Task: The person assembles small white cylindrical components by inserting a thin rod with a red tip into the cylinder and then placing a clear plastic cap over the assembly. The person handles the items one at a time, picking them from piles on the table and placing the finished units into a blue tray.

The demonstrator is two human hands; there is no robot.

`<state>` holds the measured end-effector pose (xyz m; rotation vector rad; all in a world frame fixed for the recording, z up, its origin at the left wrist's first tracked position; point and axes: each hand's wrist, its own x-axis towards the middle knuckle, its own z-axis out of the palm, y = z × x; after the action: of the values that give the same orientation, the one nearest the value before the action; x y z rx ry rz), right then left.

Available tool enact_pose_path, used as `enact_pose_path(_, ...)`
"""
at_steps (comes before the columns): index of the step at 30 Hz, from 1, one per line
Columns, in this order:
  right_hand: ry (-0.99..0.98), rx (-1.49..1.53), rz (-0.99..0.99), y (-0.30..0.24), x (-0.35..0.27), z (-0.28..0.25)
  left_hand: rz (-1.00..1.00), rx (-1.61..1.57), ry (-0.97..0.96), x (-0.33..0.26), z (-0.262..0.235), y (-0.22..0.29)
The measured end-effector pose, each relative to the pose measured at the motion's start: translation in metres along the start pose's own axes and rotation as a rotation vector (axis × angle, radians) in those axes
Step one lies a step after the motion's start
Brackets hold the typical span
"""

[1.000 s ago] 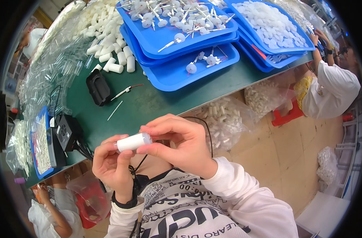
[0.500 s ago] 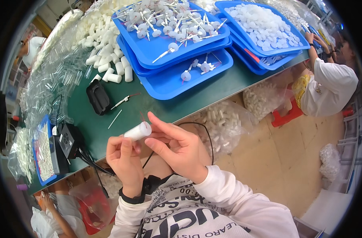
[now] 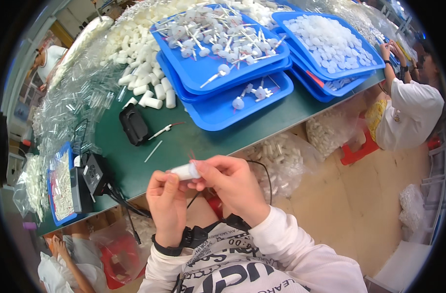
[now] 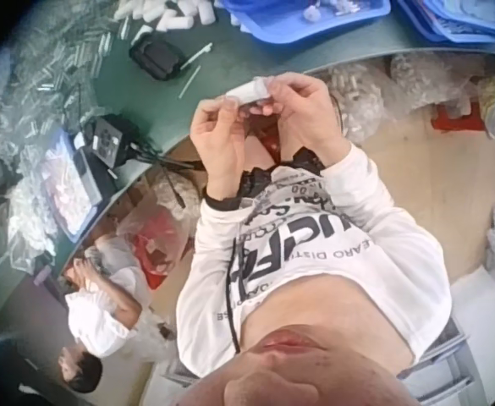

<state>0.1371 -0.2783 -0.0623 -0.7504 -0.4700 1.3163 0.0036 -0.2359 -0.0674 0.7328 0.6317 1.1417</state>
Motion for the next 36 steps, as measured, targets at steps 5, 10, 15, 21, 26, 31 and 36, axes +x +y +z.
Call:
enact_pose_path(5,0.131,0.076,-0.115,0.008,-0.019,0.007,-0.075,-0.023,-0.129,-0.003,0.01,0.005)
enact_pose_path(10,0.138,-0.395,-0.437,0.0,-0.026,0.0,-0.186,0.345,-0.296,0.001,0.014,0.026)
enact_pose_path(15,0.488,-0.752,-0.546,-0.025,-0.019,-0.098,-0.045,1.237,-0.371,0.023,0.038,0.121)
enact_pose_path(21,0.384,-1.699,-0.105,0.013,0.004,-0.283,0.248,1.462,0.064,0.149,0.035,0.177)
enact_pose_path(26,0.407,-1.941,0.565,0.084,0.031,-0.387,0.563,1.898,0.122,0.264,-0.065,0.145)
enact_pose_path(31,0.605,-1.723,0.562,0.078,0.03,-0.384,0.384,1.915,0.124,0.291,-0.081,0.129)
enact_pose_path(36,0.717,-1.76,0.396,0.073,0.022,-0.395,0.422,1.861,0.164,0.287,-0.069,0.117)
